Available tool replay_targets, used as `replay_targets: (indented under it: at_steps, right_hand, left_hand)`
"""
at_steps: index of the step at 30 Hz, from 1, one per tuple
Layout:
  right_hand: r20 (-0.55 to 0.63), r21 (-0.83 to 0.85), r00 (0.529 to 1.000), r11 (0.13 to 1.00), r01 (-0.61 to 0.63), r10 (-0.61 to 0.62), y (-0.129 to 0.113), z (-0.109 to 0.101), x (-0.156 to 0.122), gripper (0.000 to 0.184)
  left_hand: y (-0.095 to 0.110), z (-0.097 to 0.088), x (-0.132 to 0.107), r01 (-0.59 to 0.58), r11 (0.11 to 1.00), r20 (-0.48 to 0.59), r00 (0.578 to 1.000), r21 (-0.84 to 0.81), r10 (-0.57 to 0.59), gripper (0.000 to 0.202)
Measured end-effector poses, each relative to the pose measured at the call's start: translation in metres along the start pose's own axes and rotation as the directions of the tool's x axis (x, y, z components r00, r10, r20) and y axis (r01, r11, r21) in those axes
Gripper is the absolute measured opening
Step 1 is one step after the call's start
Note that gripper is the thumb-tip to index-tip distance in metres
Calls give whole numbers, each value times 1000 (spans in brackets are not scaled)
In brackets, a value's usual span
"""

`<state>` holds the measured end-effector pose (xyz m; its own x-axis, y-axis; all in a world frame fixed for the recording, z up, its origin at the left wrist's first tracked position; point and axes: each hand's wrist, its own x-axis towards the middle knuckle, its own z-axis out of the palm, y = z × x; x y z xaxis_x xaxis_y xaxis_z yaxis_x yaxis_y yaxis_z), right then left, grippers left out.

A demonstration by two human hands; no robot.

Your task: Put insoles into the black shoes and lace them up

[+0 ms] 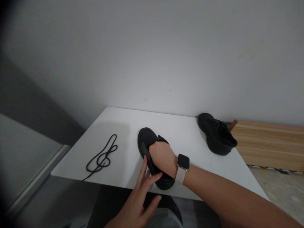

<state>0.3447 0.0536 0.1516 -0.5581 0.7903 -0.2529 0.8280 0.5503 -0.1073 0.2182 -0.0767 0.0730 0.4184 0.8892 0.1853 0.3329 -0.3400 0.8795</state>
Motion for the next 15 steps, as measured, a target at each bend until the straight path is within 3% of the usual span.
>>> replay_targets:
  at_steps: [6, 10, 15]
  right_hand:
    - [81, 109, 987, 986, 129, -138, 12, -24, -23, 21]
    - [34, 200, 971, 954, 225, -236, 25, -45, -42, 27]
    - [60, 137, 949, 944, 300, -310, 32, -49, -62, 28]
  left_hand:
    - [1, -1, -1, 38, 999, 9, 999, -24, -38, 62]
    - [1, -1, -1, 40, 999, 8, 999, -35, -40, 60]
    - [1, -2, 0, 16, 1000, 4, 1000, 1, -16, 64]
